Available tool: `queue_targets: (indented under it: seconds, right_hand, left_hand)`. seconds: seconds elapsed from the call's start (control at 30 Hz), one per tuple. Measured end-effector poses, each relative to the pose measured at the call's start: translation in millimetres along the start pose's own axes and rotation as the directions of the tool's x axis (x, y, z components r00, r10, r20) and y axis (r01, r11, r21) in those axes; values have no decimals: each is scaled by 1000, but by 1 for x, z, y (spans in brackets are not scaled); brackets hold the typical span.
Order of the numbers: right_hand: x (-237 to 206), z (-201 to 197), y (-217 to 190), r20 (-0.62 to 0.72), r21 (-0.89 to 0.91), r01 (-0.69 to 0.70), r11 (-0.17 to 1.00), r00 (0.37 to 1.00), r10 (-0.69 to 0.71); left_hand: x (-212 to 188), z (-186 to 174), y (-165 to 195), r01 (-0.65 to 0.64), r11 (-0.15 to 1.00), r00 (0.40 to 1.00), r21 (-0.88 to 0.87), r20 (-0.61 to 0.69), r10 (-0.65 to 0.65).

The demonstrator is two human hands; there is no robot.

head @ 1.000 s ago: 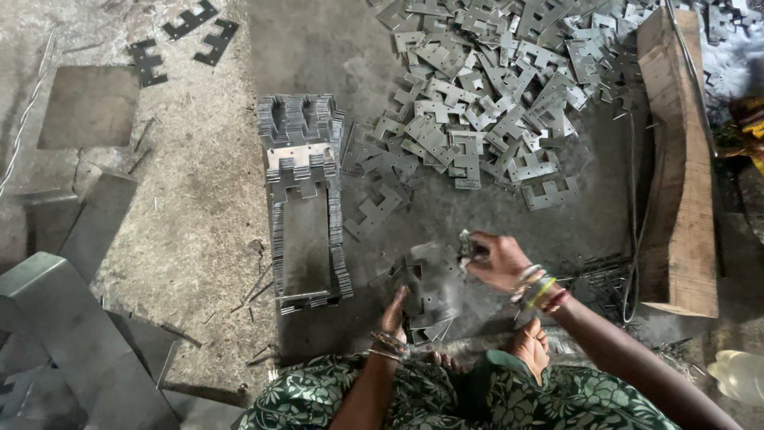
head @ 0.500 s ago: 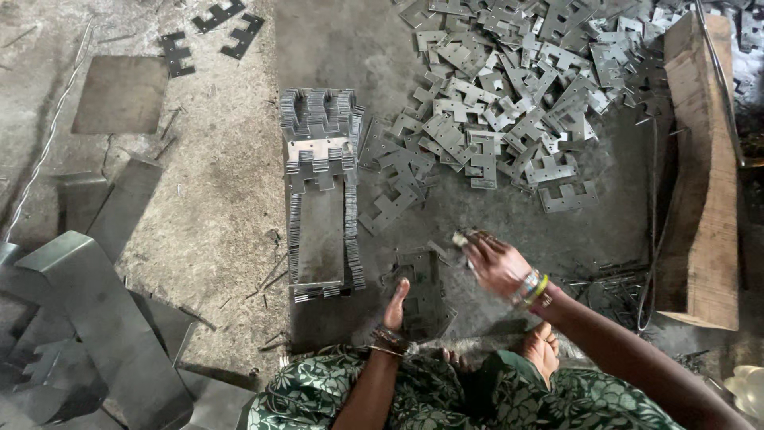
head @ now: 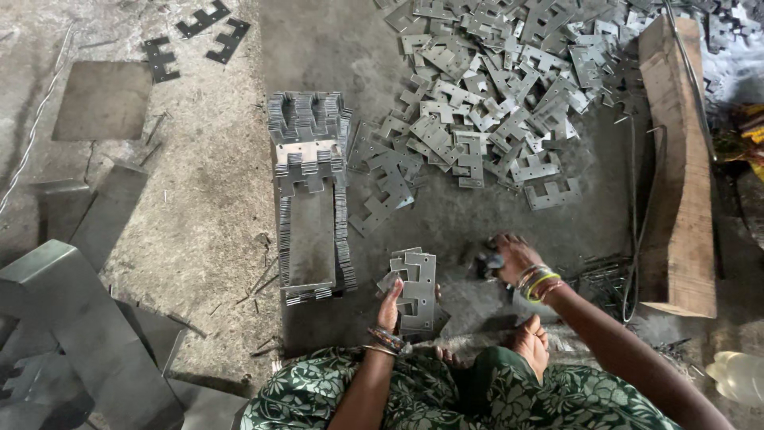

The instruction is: The person sits on the floor and repeatedly picks up small metal brackets from a large pile, aligns them, and stacks them into a neat pile. The person handles the brackets one at a time, occasionally adjusting the stack to keep it aligned.

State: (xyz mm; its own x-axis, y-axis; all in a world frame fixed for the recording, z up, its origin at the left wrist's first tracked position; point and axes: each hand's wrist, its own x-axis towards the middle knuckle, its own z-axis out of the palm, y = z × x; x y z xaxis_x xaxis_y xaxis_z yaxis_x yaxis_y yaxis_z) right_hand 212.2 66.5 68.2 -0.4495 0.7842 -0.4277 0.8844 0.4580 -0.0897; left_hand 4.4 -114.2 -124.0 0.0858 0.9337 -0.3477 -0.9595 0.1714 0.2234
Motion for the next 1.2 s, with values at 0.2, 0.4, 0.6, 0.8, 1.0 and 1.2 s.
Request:
queue_targets:
  seconds: [0.2, 0.4, 0.6, 0.8, 1.0, 1.2]
  right_hand:
    - [-11, 5, 23, -352, 20, 362, 932, 875, -333]
    - [-34, 19, 56, -346, -93, 486, 869, 802, -486]
    - [-59, 39, 89, 239, -271, 327, 905, 934, -266]
    - [-72, 53, 106, 237, -115, 181, 977, 960, -150]
    - [-73, 56, 111, 337, -284, 389, 876, 896, -288]
    - [-70, 48, 111, 7, 40, -20, 999, 1000, 19]
  left_hand:
    - [-3, 5, 6, 16, 996, 1000, 86, 14, -17]
    - [20, 1, 4, -179, 883, 973, 433, -52, 223]
    - [19, 0, 8, -106, 822, 952, 559, -181, 246]
    - [17, 3, 9, -107, 822, 946, 559, -196, 257]
    - [8, -7, 10, -174, 844, 940, 507, -171, 297]
    - [4, -11, 10, -126, 885, 922, 448, -276, 271]
